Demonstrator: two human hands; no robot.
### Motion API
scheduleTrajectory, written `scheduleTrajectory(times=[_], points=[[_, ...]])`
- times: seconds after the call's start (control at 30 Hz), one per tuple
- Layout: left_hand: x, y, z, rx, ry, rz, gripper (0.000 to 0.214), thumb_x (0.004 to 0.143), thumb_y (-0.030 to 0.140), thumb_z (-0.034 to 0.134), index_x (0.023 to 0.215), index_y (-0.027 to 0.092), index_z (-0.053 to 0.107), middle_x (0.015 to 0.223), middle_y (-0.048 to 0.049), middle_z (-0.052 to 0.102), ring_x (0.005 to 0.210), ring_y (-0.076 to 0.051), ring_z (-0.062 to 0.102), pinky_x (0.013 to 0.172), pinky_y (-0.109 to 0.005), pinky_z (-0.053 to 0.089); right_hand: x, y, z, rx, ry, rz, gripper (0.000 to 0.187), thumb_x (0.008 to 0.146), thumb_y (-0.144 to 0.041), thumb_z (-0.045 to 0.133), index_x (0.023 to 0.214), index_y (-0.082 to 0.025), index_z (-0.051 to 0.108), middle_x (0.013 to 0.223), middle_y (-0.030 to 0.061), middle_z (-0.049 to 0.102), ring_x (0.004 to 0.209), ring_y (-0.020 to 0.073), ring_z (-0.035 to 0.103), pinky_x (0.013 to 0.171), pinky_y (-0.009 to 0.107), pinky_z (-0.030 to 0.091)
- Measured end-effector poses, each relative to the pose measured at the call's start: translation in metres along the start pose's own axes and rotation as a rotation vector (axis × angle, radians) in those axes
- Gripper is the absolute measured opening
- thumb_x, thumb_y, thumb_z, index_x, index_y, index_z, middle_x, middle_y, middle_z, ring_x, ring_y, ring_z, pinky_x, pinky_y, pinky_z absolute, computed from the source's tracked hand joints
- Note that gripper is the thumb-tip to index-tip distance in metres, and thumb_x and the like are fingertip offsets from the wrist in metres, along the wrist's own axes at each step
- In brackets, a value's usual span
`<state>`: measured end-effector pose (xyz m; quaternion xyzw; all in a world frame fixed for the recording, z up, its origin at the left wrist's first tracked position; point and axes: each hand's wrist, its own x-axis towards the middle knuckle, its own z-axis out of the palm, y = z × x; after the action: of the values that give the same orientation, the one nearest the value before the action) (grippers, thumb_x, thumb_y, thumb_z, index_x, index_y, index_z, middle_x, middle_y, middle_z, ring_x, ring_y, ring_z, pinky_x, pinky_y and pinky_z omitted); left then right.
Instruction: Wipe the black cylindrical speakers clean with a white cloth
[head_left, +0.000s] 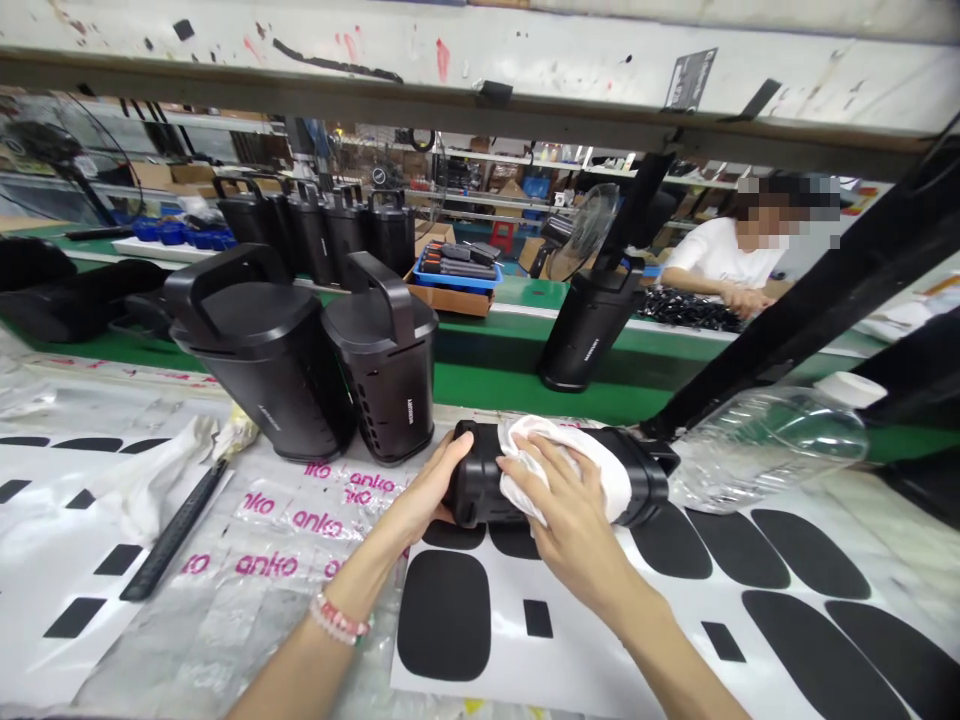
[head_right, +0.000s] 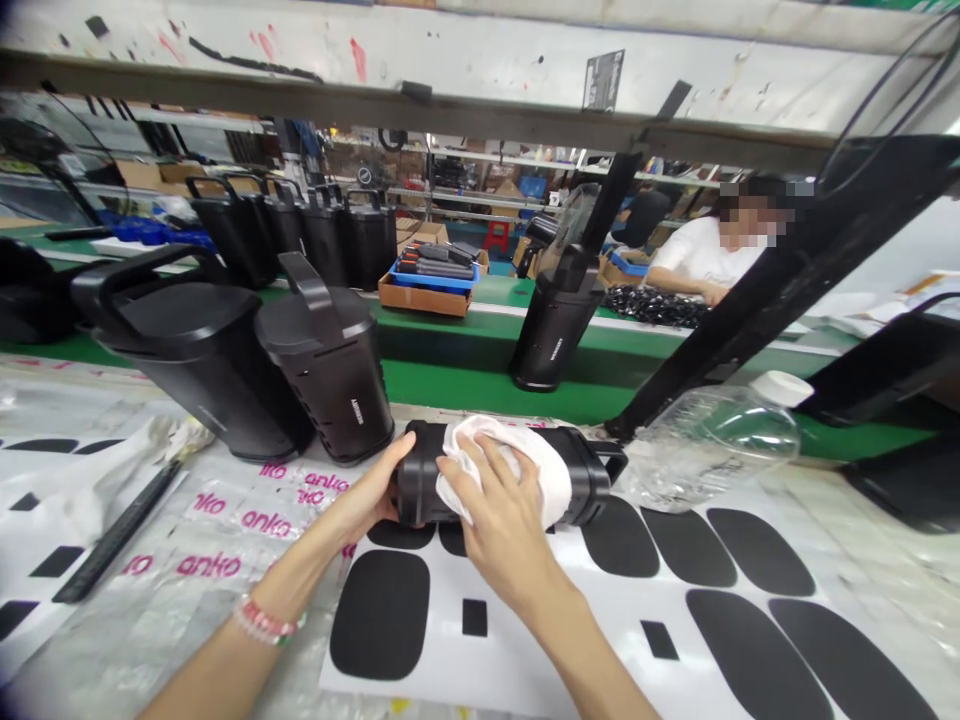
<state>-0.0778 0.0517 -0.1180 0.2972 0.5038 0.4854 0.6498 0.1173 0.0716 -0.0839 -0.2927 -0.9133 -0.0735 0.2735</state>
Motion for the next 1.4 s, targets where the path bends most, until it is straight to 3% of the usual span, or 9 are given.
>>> scheduleTrajectory(times=[0.23,0.47,0.63,0.73,0.87,0.97,1.03,1.2,1.4], points=[[-0.002,0.000,-0.003,0.031,-0.008,0.002,0.080,0.077,0.065,0.059,0.145,0.036,0.029,0.131,-0.0091,0.058,0.099,-0.031,0.065,0.061,-0.035,0.056,-0.015,0.004,0.001,-0.030,-0.015,0.011,0.061,0.085,-0.004,0.037,0.145,-0.011,0.031,0.143,0.0113,0.045,0.137,0.0235,0.033,0.105,0.045,0.035],[-0.006,0.003,-0.001,0.164,-0.052,0.174,0.071,0.082,0.054,0.059,0.145,0.039,0.029,0.152,0.0004,0.036,0.127,-0.030,0.048,0.077,-0.028,0.054,-0.059,0.053,-0.001,-0.232,0.237,0.561,0.048,0.096,-0.026,0.038,0.143,-0.016,0.036,0.133,0.0160,0.053,0.129,0.0350,0.043,0.103,0.063,0.033],[-0.004,0.000,-0.002,0.183,-0.055,0.308,0.080,0.079,0.054,0.061,0.147,0.026,0.029,0.154,-0.0043,0.032,0.136,-0.032,0.037,0.104,-0.036,0.041,-0.028,-0.019,0.019,-0.094,0.120,0.232,0.060,0.086,-0.015,0.038,0.145,-0.007,0.030,0.147,0.0166,0.038,0.138,0.0314,0.029,0.108,0.052,0.034],[-0.006,0.002,-0.003,0.240,-0.062,0.414,0.081,0.080,0.053,0.061,0.147,0.019,0.030,0.154,-0.0062,0.033,0.140,-0.031,0.031,0.113,-0.034,0.031,-0.019,-0.023,0.020,-0.072,0.087,0.197,0.059,0.085,-0.016,0.040,0.144,-0.011,0.035,0.149,0.0110,0.035,0.140,0.0270,0.026,0.111,0.047,0.033],[-0.012,0.008,-0.001,0.297,-0.051,0.453,0.090,0.078,0.057,0.063,0.149,0.018,0.024,0.144,-0.0078,0.047,0.140,-0.032,0.031,0.105,-0.031,0.041,-0.052,0.047,-0.003,0.002,0.285,0.671,0.046,0.092,-0.028,0.038,0.133,-0.014,0.051,0.137,0.0143,0.050,0.132,0.0309,0.040,0.108,0.054,0.032],[-0.013,0.009,-0.001,0.339,-0.042,0.487,0.092,0.076,0.059,0.064,0.149,0.018,0.025,0.144,-0.0076,0.047,0.141,-0.032,0.028,0.104,-0.030,0.042,-0.084,0.091,-0.021,0.420,0.385,1.140,0.049,0.087,-0.048,0.050,0.122,-0.015,0.061,0.120,0.0143,0.063,0.120,0.0349,0.051,0.104,0.053,0.036],[-0.011,0.008,-0.003,0.357,-0.041,0.506,0.092,0.075,0.060,0.063,0.148,0.018,0.027,0.148,-0.0077,0.042,0.140,-0.033,0.031,0.105,-0.032,0.041,-0.096,0.100,-0.026,0.582,0.432,1.302,0.056,0.082,-0.055,0.052,0.119,-0.014,0.063,0.114,0.0138,0.066,0.115,0.0334,0.055,0.102,0.048,0.039],[-0.003,0.002,-0.011,0.401,-0.061,0.569,0.091,0.074,0.063,0.061,0.147,0.018,0.029,0.152,-0.0097,0.034,0.138,-0.034,0.034,0.114,-0.039,0.029,-0.098,0.093,-0.019,0.683,0.508,1.381,0.060,0.075,-0.057,0.056,0.118,-0.016,0.064,0.121,0.0091,0.064,0.121,0.0286,0.052,0.103,0.036,0.040],[0.004,-0.004,-0.027,0.493,-0.095,0.639,0.089,0.075,0.065,0.059,0.148,0.024,0.028,0.150,-0.0100,0.037,0.137,-0.037,0.034,0.114,-0.048,0.025,-0.089,0.105,-0.025,0.854,0.427,1.456,0.044,0.072,-0.055,0.059,0.094,-0.019,0.070,0.090,0.0084,0.072,0.094,0.0286,0.066,0.079,0.035,0.053]])
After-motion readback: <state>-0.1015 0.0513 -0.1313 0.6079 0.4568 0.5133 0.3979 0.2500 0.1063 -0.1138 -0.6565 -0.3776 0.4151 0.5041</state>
